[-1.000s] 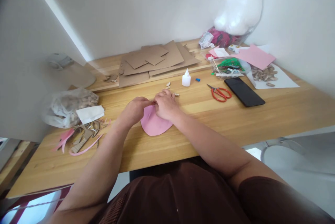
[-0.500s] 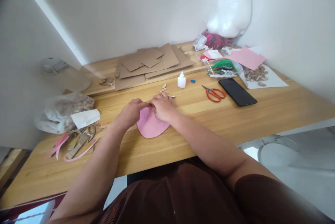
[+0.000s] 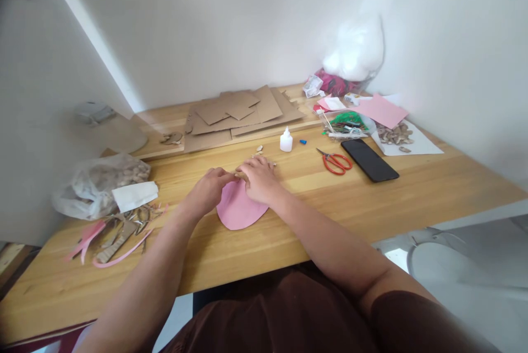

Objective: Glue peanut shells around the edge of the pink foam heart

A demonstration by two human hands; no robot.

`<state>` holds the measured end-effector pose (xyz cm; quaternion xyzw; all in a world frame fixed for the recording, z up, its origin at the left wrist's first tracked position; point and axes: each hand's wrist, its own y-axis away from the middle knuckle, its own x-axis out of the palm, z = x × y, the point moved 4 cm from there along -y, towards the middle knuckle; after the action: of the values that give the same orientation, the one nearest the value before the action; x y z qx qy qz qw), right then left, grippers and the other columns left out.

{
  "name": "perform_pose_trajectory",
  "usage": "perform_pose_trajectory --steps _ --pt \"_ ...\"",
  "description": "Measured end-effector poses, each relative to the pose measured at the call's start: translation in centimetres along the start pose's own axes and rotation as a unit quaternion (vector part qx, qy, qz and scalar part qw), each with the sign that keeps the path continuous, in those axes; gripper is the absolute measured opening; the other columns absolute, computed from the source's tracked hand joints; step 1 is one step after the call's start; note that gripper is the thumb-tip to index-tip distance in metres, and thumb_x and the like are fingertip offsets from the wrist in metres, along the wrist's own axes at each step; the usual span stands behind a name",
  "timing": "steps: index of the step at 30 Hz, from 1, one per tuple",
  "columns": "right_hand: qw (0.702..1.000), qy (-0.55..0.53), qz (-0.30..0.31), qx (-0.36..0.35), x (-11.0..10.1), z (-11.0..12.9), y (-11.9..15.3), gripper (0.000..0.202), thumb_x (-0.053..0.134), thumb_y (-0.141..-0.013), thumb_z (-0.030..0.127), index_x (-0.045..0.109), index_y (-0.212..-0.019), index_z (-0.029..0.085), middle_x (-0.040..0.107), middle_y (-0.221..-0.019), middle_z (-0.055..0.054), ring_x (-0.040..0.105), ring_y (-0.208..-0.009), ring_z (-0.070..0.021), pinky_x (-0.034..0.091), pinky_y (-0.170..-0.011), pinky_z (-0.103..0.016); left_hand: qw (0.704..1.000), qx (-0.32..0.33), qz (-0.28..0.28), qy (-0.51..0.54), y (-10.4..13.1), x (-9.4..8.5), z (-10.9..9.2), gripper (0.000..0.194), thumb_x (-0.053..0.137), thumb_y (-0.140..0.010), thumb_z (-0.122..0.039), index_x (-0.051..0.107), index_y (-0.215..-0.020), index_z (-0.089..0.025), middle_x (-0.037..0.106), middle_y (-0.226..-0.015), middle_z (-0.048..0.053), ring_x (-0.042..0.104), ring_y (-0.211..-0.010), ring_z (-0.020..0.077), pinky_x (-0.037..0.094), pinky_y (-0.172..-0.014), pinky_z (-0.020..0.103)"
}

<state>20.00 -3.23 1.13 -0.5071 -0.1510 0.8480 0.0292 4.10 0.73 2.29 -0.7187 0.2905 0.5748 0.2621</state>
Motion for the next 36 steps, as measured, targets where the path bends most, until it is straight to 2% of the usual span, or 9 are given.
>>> perform_pose_trajectory --steps 4,9,11,21,27,36 --pt "1.000 -0.008 -0.017 -0.022 -0.2 0.7 0.2 0.032 0.060 -0.087 0.015 0.069 -0.117 0.022 0.065 -0.127 -0.009 0.044 -0.127 -0.0297 0.037 -0.103 -0.047 1.000 0.008 -0.016 -0.008 0.0 0.5 0.2 0.044 0.044 -0.094 -0.004 0.071 -0.123 -0.024 0.063 -0.102 0.009 0.055 -0.099 0.0227 0.049 -0.088 0.033" --pt "0.998 -0.028 -0.058 -0.027 -0.6 1.3 0.4 0.008 0.060 -0.090 0.020 0.069 -0.091 0.020 0.069 -0.098 -0.006 0.050 -0.111 -0.0266 0.039 -0.096 -0.041 1.000 0.017 -0.023 -0.007 -0.1 1.2 0.7 0.039 0.044 -0.096 -0.006 0.071 -0.119 -0.022 0.065 -0.105 0.009 0.054 -0.101 0.0241 0.049 -0.087 0.034" --pt "0.997 -0.026 -0.063 -0.027 -0.7 1.5 0.5 0.014 0.056 -0.094 0.021 0.066 -0.083 0.020 0.068 -0.089 -0.006 0.052 -0.104 -0.0253 0.040 -0.093 -0.040 0.999 0.019 -0.025 -0.002 -0.2 1.4 0.9 0.039 0.043 -0.095 -0.006 0.071 -0.117 -0.022 0.065 -0.107 0.009 0.055 -0.102 0.0241 0.049 -0.087 0.034" --pt "0.996 -0.012 -0.069 -0.050 -0.5 1.8 0.3 0.032 0.044 -0.102 0.026 0.051 -0.071 0.022 0.062 -0.072 -0.004 0.053 -0.078 -0.0204 0.039 -0.078 -0.036 0.999 0.017 -0.027 0.007 -0.1 1.3 0.7 0.044 0.042 -0.093 -0.003 0.071 -0.118 -0.024 0.066 -0.108 0.009 0.056 -0.102 0.0243 0.049 -0.088 0.034" --pt "0.991 -0.066 -0.098 -0.054 -0.3 1.3 0.2 0.023 0.042 -0.098 0.021 0.049 -0.077 0.023 0.061 -0.076 -0.005 0.054 -0.077 -0.0215 0.041 -0.075 -0.035 0.999 0.014 -0.034 0.020 0.0 0.8 0.5 0.052 0.043 -0.088 0.004 0.072 -0.121 -0.024 0.066 -0.106 0.008 0.055 -0.104 0.0231 0.048 -0.093 0.033" --pt "0.981 -0.140 -0.127 -0.036 -1.1 1.0 0.4 0.010 0.042 -0.097 0.021 0.051 -0.093 0.023 0.066 -0.091 -0.008 0.063 -0.088 -0.0229 0.047 -0.081 -0.036 0.997 0.015 -0.048 0.063 -0.3 1.0 1.3 0.047 0.042 -0.095 -0.006 0.074 -0.121 -0.028 0.062 -0.104 0.006 0.055 -0.101 0.0204 0.047 -0.097 0.034"
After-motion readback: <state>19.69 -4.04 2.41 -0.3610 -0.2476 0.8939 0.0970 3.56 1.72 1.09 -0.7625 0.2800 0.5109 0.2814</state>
